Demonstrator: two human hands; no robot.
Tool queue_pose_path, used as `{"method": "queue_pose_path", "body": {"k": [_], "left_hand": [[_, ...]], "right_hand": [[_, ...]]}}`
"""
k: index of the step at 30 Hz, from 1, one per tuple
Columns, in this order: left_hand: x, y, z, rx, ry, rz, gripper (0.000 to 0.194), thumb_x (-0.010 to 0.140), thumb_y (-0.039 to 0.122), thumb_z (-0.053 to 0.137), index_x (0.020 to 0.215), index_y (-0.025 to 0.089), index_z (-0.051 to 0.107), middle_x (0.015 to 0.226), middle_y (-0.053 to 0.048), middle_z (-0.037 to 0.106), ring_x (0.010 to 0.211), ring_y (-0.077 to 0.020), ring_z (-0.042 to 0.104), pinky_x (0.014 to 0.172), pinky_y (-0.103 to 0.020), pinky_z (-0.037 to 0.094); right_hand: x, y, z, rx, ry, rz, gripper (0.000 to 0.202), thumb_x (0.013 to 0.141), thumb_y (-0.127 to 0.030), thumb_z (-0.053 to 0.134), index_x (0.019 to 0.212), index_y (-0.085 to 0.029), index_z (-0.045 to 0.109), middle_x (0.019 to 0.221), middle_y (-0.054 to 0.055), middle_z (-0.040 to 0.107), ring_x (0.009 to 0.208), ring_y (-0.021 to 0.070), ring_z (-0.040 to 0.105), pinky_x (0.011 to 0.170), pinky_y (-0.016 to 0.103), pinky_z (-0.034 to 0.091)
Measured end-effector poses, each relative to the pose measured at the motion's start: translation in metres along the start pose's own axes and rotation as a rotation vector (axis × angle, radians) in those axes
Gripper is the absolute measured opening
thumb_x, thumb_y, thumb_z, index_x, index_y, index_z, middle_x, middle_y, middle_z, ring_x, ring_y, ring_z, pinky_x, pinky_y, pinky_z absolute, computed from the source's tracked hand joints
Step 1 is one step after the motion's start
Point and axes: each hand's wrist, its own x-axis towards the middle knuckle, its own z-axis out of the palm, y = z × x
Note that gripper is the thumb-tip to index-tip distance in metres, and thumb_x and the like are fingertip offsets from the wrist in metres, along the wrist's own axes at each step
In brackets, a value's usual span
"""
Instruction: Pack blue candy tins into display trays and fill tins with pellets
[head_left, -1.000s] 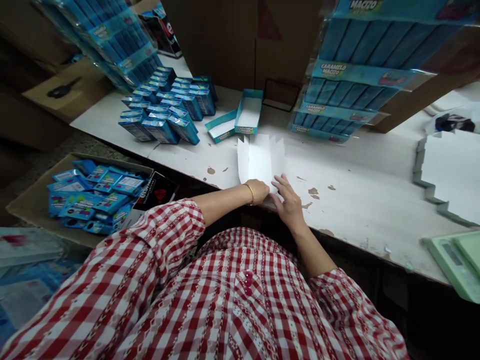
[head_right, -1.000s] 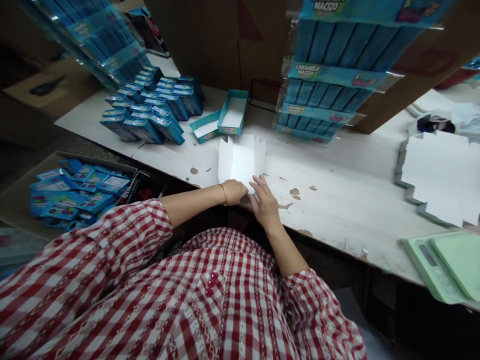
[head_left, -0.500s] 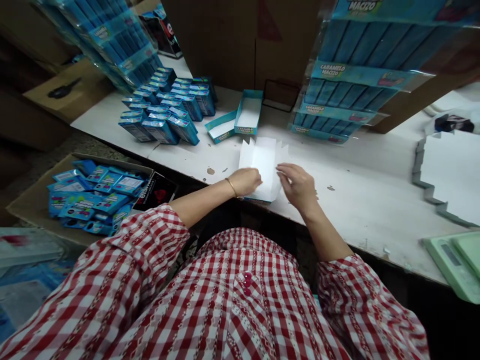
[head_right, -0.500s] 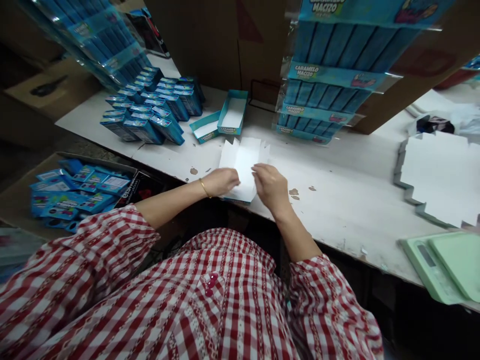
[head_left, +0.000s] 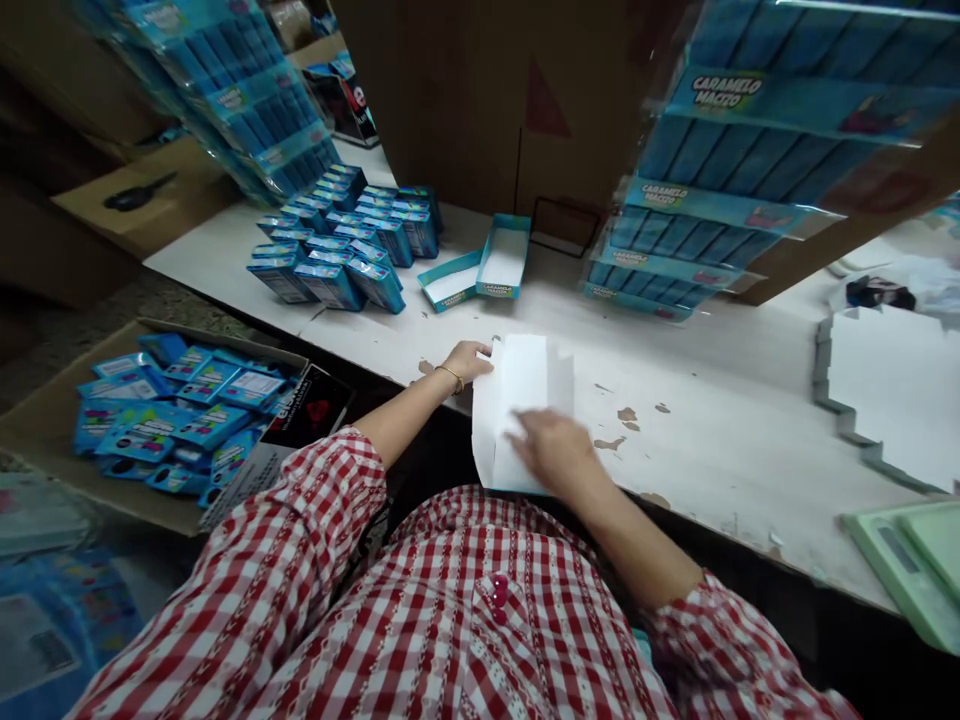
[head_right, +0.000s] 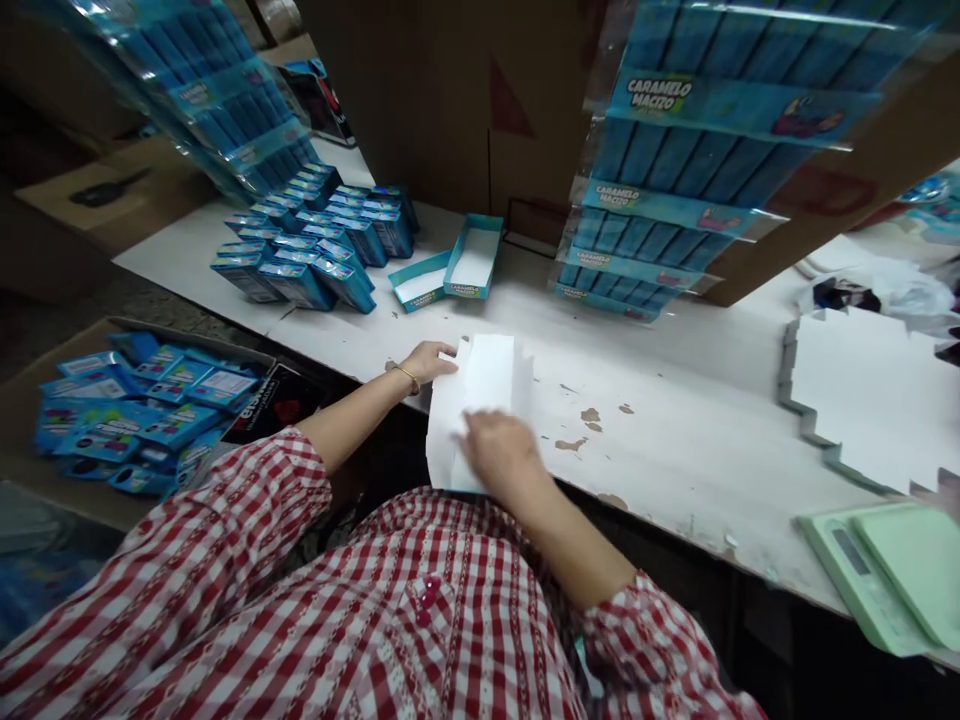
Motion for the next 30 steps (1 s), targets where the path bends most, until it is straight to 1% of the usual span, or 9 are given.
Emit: {"method": "queue_pose_path", "body": {"k": [2, 4, 6, 11, 15, 18, 22, 27, 30], "left_hand": [[-0.007, 0.0, 0.004, -0.006, 0.019, 0.062, 0.039, 0.065, 0.01, 0.056, 0.103, 0.013, 0.064, 0.084, -0.002, 0.068, 0.07, -0.014, 0.062, 0.066, -0.022, 0.049], [-0.013, 0.002, 0.006, 0.062, 0.041, 0.162, 0.038, 0.062, 0.007, 0.054, 0.098, 0.014, 0.067, 0.09, -0.002, 0.068, 0.075, -0.0143, 0.062, 0.071, -0.021, 0.049], [-0.017, 0.004, 0.005, 0.157, 0.013, 0.238, 0.038, 0.06, 0.005, 0.052, 0.093, 0.015, 0.069, 0.094, -0.001, 0.069, 0.083, -0.015, 0.062, 0.076, -0.02, 0.048], [-0.017, 0.008, 0.006, 0.334, -0.067, 0.307, 0.036, 0.066, 0.009, 0.052, 0.096, 0.02, 0.07, 0.096, 0.001, 0.07, 0.091, -0.0153, 0.061, 0.08, -0.019, 0.045], [-0.005, 0.02, 0.008, 0.466, -0.08, 0.375, 0.026, 0.076, 0.016, 0.05, 0.09, 0.019, 0.071, 0.093, -0.002, 0.071, 0.09, -0.0163, 0.061, 0.082, -0.022, 0.043], [0.006, 0.03, 0.008, 0.572, -0.11, 0.437, 0.025, 0.075, 0.014, 0.05, 0.088, 0.019, 0.071, 0.096, -0.002, 0.07, 0.094, -0.0168, 0.06, 0.084, -0.022, 0.041], [0.01, 0.04, 0.011, 0.676, -0.242, 0.545, 0.02, 0.072, 0.014, 0.053, 0.081, 0.021, 0.069, 0.089, 0.0, 0.071, 0.088, -0.0159, 0.06, 0.08, -0.021, 0.041], [0.003, 0.045, 0.017, 0.707, -0.331, 0.498, 0.017, 0.068, 0.013, 0.056, 0.079, 0.02, 0.068, 0.088, -0.002, 0.069, 0.082, -0.0162, 0.06, 0.068, -0.02, 0.041], [-0.001, 0.046, 0.018, 0.699, -0.332, 0.471, 0.017, 0.069, 0.014, 0.056, 0.08, 0.019, 0.068, 0.087, -0.003, 0.069, 0.081, -0.017, 0.06, 0.067, -0.021, 0.041]], "right_hand": [[0.027, 0.03, -0.008, -0.022, 0.213, 0.314, 0.042, 0.09, -0.039, 0.036, 0.121, -0.015, 0.052, 0.114, 0.015, 0.059, 0.101, 0.0254, 0.056, 0.075, 0.033, 0.044], [0.055, 0.06, -0.009, -0.015, 0.243, 0.492, 0.05, 0.087, -0.038, 0.044, 0.128, -0.01, 0.045, 0.118, 0.018, 0.056, 0.105, 0.027, 0.053, 0.08, 0.035, 0.042], [0.077, 0.081, -0.005, -0.001, 0.185, 0.552, 0.048, 0.083, -0.034, 0.049, 0.123, -0.009, 0.049, 0.117, 0.017, 0.056, 0.104, 0.0266, 0.052, 0.082, 0.034, 0.041], [0.092, 0.088, 0.008, 0.128, -0.054, 0.523, 0.027, 0.075, -0.02, 0.05, 0.098, -0.02, 0.065, 0.096, 0.008, 0.066, 0.09, 0.0201, 0.057, 0.071, 0.025, 0.039], [0.085, 0.081, 0.004, 0.151, 0.04, 0.426, 0.032, 0.074, -0.014, 0.043, 0.096, -0.021, 0.065, 0.092, 0.005, 0.067, 0.086, 0.0183, 0.057, 0.068, 0.024, 0.036], [0.081, 0.077, 0.0, 0.083, 0.087, 0.358, 0.032, 0.074, -0.012, 0.04, 0.093, -0.018, 0.065, 0.096, 0.008, 0.066, 0.088, 0.0195, 0.056, 0.071, 0.025, 0.036], [0.075, 0.081, 0.01, 0.086, 0.082, 0.333, 0.034, 0.074, -0.01, 0.038, 0.094, -0.017, 0.065, 0.099, 0.01, 0.065, 0.09, 0.0203, 0.057, 0.075, 0.026, 0.038], [0.064, 0.095, 0.022, 0.404, 0.094, 0.404, 0.043, 0.069, -0.01, 0.044, 0.107, -0.019, 0.062, 0.093, 0.002, 0.067, 0.084, 0.0149, 0.059, 0.075, 0.022, 0.043], [0.059, 0.093, 0.017, 0.38, 0.157, 0.318, 0.045, 0.069, -0.009, 0.043, 0.107, -0.021, 0.063, 0.098, 0.002, 0.067, 0.084, 0.0145, 0.059, 0.079, 0.024, 0.043]]}}
